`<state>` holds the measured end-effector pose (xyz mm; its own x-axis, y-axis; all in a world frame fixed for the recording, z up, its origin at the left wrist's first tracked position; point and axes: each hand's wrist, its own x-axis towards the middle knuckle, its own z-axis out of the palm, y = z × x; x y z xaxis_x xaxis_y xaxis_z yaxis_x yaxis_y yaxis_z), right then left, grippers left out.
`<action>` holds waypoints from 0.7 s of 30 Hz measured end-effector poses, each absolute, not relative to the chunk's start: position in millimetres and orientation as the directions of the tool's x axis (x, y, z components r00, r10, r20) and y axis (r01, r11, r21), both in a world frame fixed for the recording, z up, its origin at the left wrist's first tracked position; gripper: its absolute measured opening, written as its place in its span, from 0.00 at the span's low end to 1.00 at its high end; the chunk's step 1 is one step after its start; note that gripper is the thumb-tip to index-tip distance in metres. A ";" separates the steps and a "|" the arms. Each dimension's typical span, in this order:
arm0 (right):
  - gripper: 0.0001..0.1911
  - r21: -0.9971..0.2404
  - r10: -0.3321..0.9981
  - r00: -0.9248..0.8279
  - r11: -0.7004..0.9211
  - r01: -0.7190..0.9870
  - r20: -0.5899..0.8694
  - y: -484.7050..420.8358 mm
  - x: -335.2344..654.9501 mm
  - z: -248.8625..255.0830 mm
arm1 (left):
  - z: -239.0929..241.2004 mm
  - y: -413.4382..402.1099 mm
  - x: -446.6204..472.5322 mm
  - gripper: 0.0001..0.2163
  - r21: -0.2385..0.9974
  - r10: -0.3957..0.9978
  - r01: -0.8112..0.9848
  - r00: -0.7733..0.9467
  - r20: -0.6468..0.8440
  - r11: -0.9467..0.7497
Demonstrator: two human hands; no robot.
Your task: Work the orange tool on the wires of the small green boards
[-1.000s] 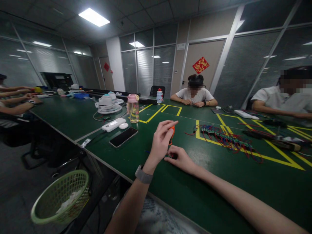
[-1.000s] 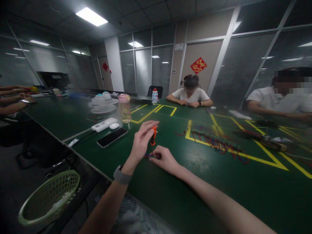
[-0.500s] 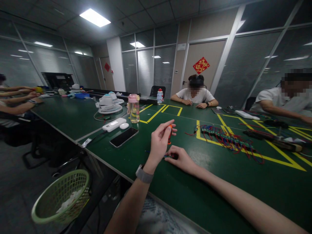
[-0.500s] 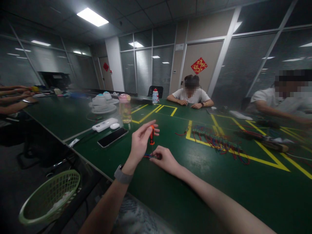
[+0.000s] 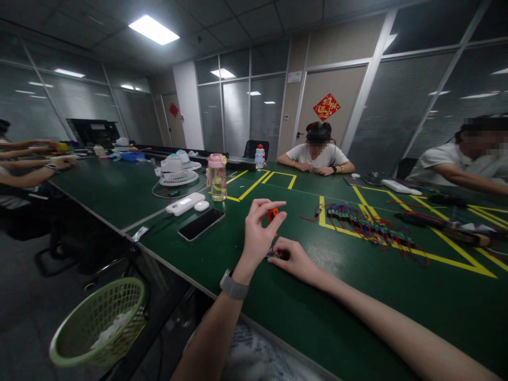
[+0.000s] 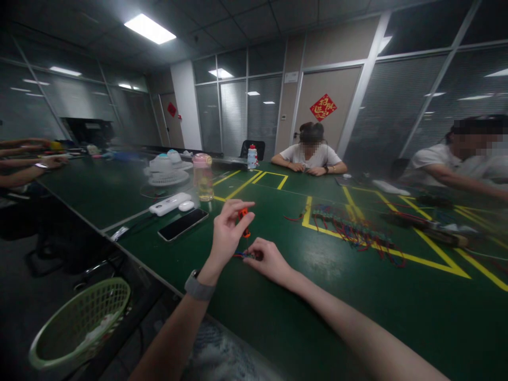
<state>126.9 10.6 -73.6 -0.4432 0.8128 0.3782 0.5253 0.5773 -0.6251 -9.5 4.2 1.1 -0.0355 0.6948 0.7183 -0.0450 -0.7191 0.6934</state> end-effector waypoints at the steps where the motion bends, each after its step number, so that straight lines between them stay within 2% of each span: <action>1: 0.04 -0.624 0.813 -0.443 0.577 0.527 0.377 10.6 126.8 -73.5 | 1.4 3.8 -9.8 0.09 0.693 0.694 -0.051 -0.019 0.719 -0.719; 6: 0.05 -0.621 0.813 -0.443 0.578 0.529 0.378 11.0 126.7 -73.1 | 0.3 3.9 -8.0 0.15 0.746 0.746 -0.278 0.128 0.654 -0.606; 10: 0.05 -0.622 0.810 -0.447 0.581 0.525 0.379 11.6 127.3 -74.0 | -0.5 4.9 -8.9 0.13 0.729 0.734 -0.115 0.007 0.680 -0.675; 12: 0.04 -0.620 0.809 -0.447 0.583 0.526 0.382 11.5 127.3 -74.0 | 0.5 4.6 -9.9 0.11 0.711 0.712 -0.049 0.003 0.702 -0.702; 17: 0.05 -0.618 0.810 -0.449 0.582 0.529 0.378 10.8 126.8 -72.9 | 1.0 4.7 -7.7 0.16 0.750 0.740 -0.263 0.159 0.654 -0.606; 19: 0.05 -0.624 0.810 -0.448 0.581 0.523 0.378 11.0 126.6 -73.2 | 0.1 4.9 -7.1 0.16 0.753 0.749 -0.237 0.129 0.650 -0.613; 21: 0.05 -0.632 0.811 -0.445 0.578 0.516 0.378 11.3 126.4 -73.7 | -0.4 4.8 -7.8 0.14 0.739 0.738 -0.133 0.068 0.671 -0.660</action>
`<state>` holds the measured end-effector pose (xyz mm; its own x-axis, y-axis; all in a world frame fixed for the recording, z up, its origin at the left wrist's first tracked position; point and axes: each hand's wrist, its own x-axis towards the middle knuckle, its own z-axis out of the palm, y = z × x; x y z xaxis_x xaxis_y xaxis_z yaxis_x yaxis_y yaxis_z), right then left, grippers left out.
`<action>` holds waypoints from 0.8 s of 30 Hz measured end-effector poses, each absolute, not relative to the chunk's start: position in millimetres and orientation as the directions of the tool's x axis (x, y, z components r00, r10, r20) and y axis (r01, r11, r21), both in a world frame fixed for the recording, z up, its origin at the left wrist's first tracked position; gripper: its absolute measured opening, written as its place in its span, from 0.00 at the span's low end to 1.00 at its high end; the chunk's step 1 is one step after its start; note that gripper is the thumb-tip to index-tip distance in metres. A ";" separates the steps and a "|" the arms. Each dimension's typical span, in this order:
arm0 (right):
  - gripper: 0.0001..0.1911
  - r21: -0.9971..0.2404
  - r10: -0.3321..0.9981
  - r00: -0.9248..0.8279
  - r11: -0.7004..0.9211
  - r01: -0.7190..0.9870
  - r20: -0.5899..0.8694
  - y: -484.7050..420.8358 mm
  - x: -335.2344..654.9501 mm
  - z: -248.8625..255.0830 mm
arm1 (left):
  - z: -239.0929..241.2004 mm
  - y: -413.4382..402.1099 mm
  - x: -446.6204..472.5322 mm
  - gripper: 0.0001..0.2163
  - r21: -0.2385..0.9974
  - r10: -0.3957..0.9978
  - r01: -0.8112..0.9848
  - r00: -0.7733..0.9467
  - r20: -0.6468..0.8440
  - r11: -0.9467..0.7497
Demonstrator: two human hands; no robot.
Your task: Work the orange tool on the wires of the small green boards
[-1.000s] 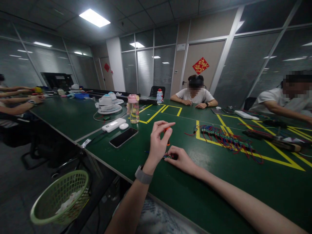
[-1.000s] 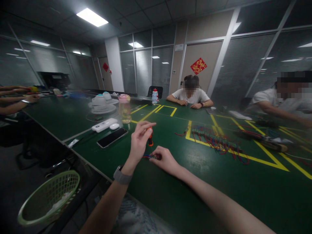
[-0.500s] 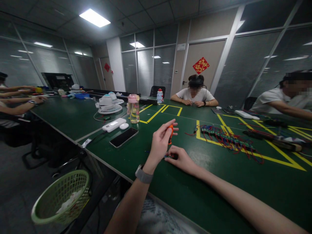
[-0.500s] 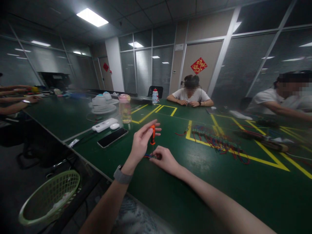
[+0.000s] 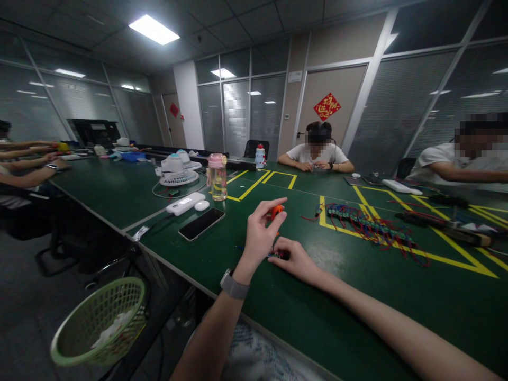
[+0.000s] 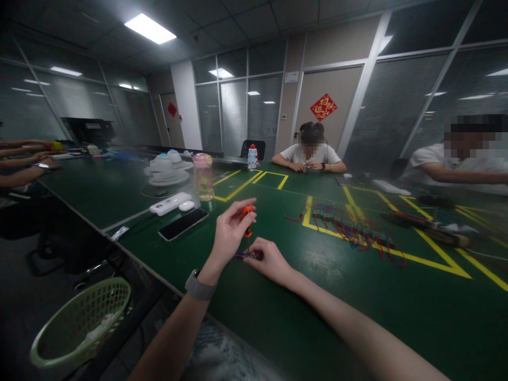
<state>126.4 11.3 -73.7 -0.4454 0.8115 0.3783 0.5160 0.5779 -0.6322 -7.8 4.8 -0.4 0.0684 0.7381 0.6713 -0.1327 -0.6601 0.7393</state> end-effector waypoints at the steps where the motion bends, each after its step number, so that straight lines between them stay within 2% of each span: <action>1: 0.05 -0.635 0.813 -0.443 0.576 0.515 0.378 11.4 126.4 -73.8 | -0.3 4.6 -8.3 0.13 0.732 0.731 -0.086 0.054 0.681 -0.676; 3: 0.05 -0.635 0.815 -0.442 0.573 0.517 0.375 11.1 126.3 -73.7 | 0.0 4.5 -8.8 0.13 0.729 0.726 -0.082 0.073 0.684 -0.679; 6: 0.05 -0.626 0.813 -0.446 0.577 0.525 0.375 10.4 126.1 -72.7 | -0.6 5.2 -7.4 0.16 0.759 0.740 -0.246 0.182 0.647 -0.603; 8: 0.06 -0.621 0.810 -0.449 0.581 0.526 0.377 10.1 126.0 -72.3 | -1.7 6.1 -6.4 0.17 0.769 0.749 -0.281 0.199 0.632 -0.574; 12: 0.05 -0.630 0.812 -0.440 0.579 0.518 0.384 10.9 126.3 -73.6 | -1.7 6.1 -8.5 0.13 0.727 0.726 -0.065 0.048 0.686 -0.683; 14: 0.05 -0.630 0.812 -0.437 0.579 0.517 0.388 11.5 126.8 -74.4 | -0.7 5.4 -9.7 0.12 0.715 0.714 -0.020 0.032 0.699 -0.699; 19: 0.05 -0.618 0.803 -0.448 0.591 0.519 0.392 11.6 127.5 -74.6 | -1.0 5.6 -7.7 0.16 0.749 0.750 -0.256 0.114 0.651 -0.611; 21: 0.05 -0.620 0.804 -0.447 0.590 0.518 0.392 11.3 127.2 -74.2 | -1.9 6.2 -7.5 0.16 0.746 0.751 -0.215 0.077 0.656 -0.630; 24: 0.05 -0.626 0.809 -0.441 0.583 0.518 0.390 10.9 126.7 -73.4 | -2.1 6.2 -9.3 0.13 0.708 0.708 -0.020 0.001 0.706 -0.706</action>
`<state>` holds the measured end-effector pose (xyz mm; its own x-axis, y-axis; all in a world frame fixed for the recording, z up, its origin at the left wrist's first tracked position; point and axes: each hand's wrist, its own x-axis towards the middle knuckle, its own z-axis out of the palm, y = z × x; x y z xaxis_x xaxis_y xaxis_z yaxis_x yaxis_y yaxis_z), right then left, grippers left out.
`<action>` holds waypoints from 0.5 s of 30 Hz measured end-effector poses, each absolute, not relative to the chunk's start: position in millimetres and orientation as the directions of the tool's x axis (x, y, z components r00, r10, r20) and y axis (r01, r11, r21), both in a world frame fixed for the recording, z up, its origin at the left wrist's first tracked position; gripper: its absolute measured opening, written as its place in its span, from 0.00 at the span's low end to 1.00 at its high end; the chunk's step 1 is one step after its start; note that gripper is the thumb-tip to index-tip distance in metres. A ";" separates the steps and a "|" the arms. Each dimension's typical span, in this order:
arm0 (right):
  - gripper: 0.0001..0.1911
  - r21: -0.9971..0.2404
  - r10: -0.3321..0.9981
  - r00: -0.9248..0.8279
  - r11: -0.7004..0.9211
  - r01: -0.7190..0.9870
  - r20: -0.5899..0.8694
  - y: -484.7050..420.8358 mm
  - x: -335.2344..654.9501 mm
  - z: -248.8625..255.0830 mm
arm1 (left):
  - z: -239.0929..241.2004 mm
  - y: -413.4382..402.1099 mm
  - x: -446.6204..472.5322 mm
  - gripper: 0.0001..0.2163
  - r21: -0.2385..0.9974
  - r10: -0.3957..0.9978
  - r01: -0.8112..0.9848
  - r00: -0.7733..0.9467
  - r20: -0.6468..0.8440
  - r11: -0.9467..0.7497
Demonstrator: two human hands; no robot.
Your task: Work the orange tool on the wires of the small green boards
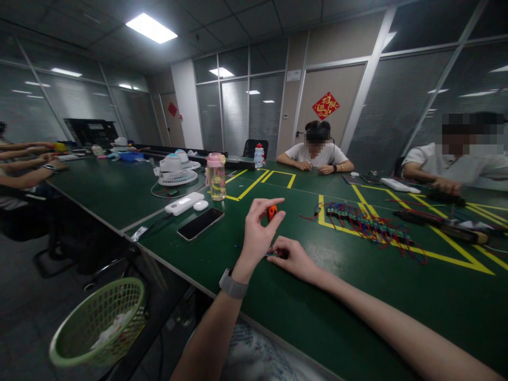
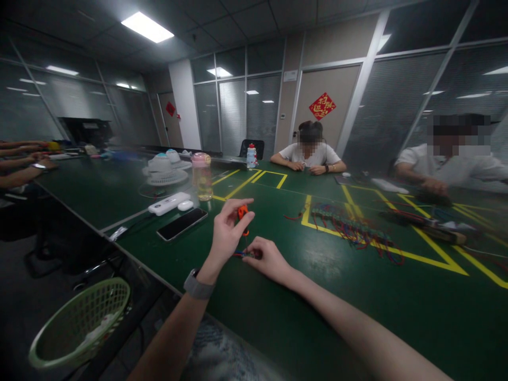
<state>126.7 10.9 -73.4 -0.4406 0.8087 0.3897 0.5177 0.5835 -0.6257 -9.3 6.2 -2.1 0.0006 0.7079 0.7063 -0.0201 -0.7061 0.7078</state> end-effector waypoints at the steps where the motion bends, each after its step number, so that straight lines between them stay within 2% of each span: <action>1: 0.05 -0.626 0.810 -0.440 0.582 0.520 0.388 10.7 126.6 -73.0 | -1.9 6.1 -9.9 0.12 0.697 0.698 0.015 0.000 0.717 -0.717; 2: 0.05 -0.624 0.811 -0.439 0.581 0.522 0.387 10.4 126.6 -72.6 | -1.7 5.9 -10.2 0.12 0.696 0.696 0.007 0.015 0.718 -0.718; 6: 0.05 -0.621 0.808 -0.445 0.585 0.522 0.387 9.6 126.7 -71.3 | -2.2 5.6 -8.6 0.16 0.733 0.727 -0.206 0.122 0.676 -0.648; 8: 0.05 -0.626 0.811 -0.442 0.579 0.522 0.382 9.4 126.5 -71.0 | -2.3 5.4 -8.1 0.15 0.727 0.723 -0.159 0.090 0.685 -0.669; 12: 0.04 -0.626 0.819 -0.437 0.569 0.533 0.372 9.7 126.0 -71.3 | -1.1 4.6 -9.8 0.12 0.653 0.654 0.093 -0.026 0.756 -0.752; 15: 0.04 -0.623 0.817 -0.437 0.572 0.533 0.377 9.9 126.0 -71.2 | -1.4 4.8 -9.7 0.13 0.672 0.671 -0.040 0.039 0.741 -0.739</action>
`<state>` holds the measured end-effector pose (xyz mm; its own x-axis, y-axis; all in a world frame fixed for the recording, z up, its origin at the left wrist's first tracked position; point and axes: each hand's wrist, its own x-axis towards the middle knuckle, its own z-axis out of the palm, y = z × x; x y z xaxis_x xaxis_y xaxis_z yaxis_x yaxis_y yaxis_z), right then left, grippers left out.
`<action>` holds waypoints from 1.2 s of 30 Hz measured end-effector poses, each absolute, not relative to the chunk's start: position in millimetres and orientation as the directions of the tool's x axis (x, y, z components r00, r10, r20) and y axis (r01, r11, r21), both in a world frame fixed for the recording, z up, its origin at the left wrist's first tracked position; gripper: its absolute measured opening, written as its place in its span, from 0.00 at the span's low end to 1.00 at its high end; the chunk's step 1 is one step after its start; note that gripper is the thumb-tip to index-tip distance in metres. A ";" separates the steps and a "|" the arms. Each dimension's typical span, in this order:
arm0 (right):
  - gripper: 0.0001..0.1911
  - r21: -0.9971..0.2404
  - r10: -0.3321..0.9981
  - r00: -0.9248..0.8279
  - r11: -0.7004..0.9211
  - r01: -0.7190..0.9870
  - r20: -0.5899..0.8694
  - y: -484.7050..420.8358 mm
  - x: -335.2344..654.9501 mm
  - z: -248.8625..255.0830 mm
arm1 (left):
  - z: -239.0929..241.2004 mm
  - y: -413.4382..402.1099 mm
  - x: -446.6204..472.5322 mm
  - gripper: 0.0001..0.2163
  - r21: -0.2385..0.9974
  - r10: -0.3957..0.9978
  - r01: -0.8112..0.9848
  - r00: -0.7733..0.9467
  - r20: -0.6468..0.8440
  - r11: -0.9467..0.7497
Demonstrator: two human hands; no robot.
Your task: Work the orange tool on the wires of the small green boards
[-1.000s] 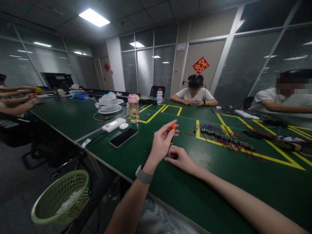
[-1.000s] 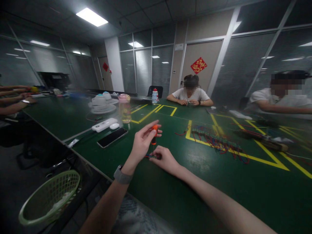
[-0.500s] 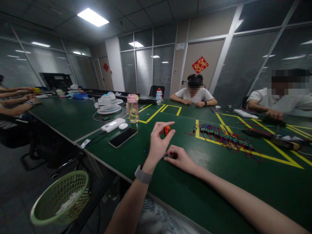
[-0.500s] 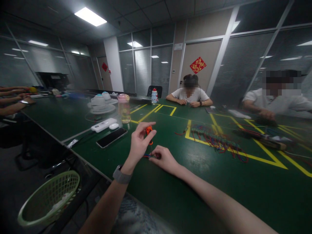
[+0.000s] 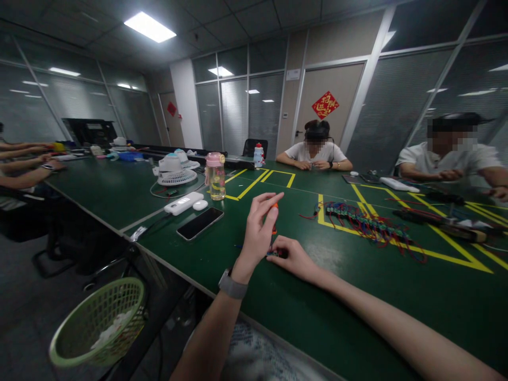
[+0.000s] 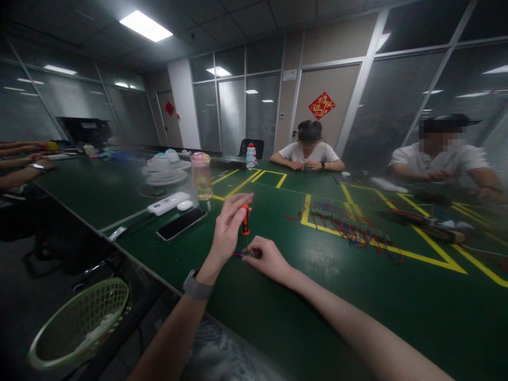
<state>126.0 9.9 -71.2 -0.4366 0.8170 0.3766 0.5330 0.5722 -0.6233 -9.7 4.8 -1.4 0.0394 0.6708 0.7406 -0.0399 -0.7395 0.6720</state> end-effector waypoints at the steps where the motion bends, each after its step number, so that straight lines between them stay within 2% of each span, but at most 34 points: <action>1: 0.04 -0.625 0.817 -0.437 0.572 0.532 0.376 9.8 126.1 -71.1 | -1.9 5.1 -9.3 0.15 0.689 0.686 -0.115 0.077 0.724 -0.715; 3: 0.04 -0.629 0.817 -0.440 0.571 0.527 0.373 9.6 125.9 -70.6 | -2.7 5.4 -8.5 0.16 0.711 0.705 -0.186 0.113 0.701 -0.678; 4: 0.04 -0.631 0.817 -0.442 0.571 0.525 0.371 9.6 125.7 -70.4 | -2.8 5.3 -8.4 0.16 0.709 0.703 -0.166 0.102 0.703 -0.685; 8: 0.05 -0.618 0.823 -0.434 0.564 0.548 0.367 9.1 124.7 -69.6 | -0.7 3.6 -8.8 0.12 0.647 0.649 0.044 0.048 0.760 -0.761; 14: 0.03 -0.596 0.807 -0.447 0.588 0.547 0.386 6.6 124.1 -68.9 | -0.5 1.7 -7.3 0.13 0.691 0.672 -0.119 0.162 0.722 -0.713; 19: 0.05 -0.615 0.821 -0.405 0.571 0.544 0.404 3.3 122.7 -67.4 | -0.9 3.1 -9.4 0.10 0.670 0.672 0.052 0.040 0.740 -0.741; 25: 0.06 -0.585 0.825 -0.382 0.565 0.582 0.416 4.6 122.9 -71.6 | -2.4 4.5 -7.9 0.16 0.738 0.724 -0.203 0.152 0.672 -0.643; 30: 0.07 -0.542 0.812 -0.384 0.581 0.607 0.441 5.1 124.2 -74.4 | -2.3 4.1 -8.2 0.11 0.707 0.705 -0.042 0.059 0.707 -0.706; 36: 0.07 -0.509 0.825 -0.375 0.559 0.654 0.424 4.0 124.3 -73.3 | -1.3 3.1 -7.4 0.15 0.737 0.728 -0.211 0.136 0.672 -0.642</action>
